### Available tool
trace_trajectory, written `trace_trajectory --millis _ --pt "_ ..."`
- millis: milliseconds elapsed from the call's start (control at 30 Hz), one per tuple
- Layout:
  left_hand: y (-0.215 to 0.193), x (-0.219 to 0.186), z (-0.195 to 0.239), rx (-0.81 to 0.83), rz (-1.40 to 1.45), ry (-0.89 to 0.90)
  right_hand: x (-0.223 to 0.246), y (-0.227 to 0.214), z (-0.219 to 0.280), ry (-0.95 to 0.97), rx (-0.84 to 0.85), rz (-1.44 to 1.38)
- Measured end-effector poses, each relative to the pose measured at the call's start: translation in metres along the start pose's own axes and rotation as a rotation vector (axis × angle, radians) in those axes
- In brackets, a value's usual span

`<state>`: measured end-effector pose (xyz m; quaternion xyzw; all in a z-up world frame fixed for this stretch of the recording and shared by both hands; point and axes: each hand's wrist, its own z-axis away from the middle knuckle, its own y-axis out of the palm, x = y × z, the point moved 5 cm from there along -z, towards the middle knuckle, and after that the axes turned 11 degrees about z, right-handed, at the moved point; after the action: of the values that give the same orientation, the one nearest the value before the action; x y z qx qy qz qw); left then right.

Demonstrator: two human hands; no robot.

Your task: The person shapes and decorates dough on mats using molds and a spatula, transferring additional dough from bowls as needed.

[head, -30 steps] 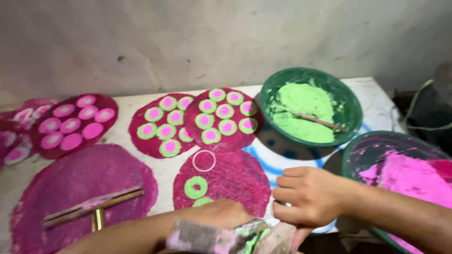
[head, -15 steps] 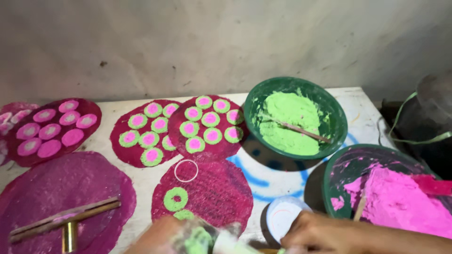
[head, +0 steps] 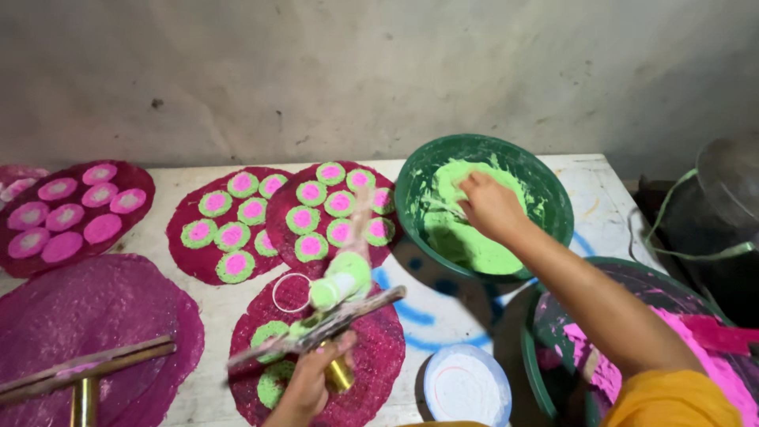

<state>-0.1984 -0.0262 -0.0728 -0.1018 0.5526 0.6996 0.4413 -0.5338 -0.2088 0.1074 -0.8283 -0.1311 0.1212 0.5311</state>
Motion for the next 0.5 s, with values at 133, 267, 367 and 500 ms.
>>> trace_trajectory --millis 133,267,367,500 --pt "-0.038 0.0 0.008 -0.176 -0.012 0.209 -0.081 0.144 0.042 0.097 0.32 0.366" --pt "-0.074 0.005 0.015 -0.39 -0.034 0.204 -0.109 0.199 0.052 -0.04 0.265 0.461" --pt "-0.092 0.005 0.017 -0.396 -0.025 0.23 -0.12 0.192 0.04 0.032 0.468 0.409" --pt "-0.111 0.015 0.023 -0.395 -0.008 0.23 -0.106 0.163 0.036 0.01 0.547 0.407"
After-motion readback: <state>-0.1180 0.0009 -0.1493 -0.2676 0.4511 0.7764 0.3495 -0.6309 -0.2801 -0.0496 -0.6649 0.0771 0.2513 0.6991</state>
